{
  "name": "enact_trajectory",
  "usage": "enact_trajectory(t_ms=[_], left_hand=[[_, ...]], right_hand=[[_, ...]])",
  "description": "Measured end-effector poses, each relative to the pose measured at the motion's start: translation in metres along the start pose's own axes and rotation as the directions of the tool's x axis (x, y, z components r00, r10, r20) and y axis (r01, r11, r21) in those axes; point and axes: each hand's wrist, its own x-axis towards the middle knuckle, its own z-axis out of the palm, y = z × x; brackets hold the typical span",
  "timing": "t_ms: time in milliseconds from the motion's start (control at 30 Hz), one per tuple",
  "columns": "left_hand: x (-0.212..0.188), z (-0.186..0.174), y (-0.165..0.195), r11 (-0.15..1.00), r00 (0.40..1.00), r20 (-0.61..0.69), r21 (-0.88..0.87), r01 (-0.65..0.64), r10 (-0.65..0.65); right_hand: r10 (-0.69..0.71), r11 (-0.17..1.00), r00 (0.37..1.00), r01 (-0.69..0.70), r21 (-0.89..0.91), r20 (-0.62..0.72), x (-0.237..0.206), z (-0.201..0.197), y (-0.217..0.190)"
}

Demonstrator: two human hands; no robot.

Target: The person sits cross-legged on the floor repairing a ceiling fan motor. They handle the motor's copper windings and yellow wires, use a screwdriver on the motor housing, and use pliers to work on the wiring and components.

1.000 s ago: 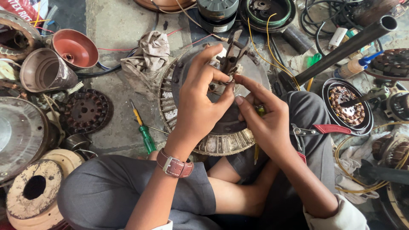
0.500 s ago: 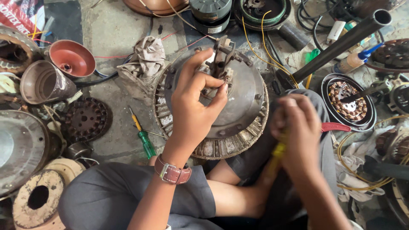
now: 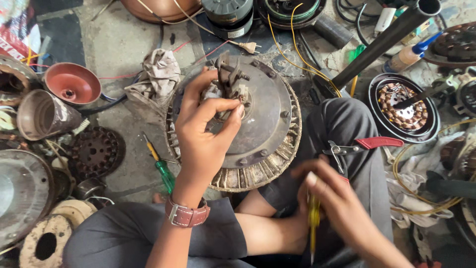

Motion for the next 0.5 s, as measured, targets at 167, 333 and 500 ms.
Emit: enact_trajectory(t_ms=[167,333,500], left_hand=[[0.001,0.002,0.002,0.998,1.0,-0.022,0.064,0.0,0.001],[0.0,0.006,0.005,0.987,1.0,-0.023,0.161,0.003,0.001],[0.003,0.009,0.003,0.991,0.999,-0.001,0.125,0.051,-0.051]], right_hand=[[-0.369,0.868,0.922,0.386,0.312,-0.115,0.057,0.009,-0.066],[-0.588,0.654,0.718,0.693,0.304,-0.373,0.101,0.031,-0.093],[-0.58,0.544,0.732,0.675,0.498,-0.358,0.113,0.04,-0.065]])
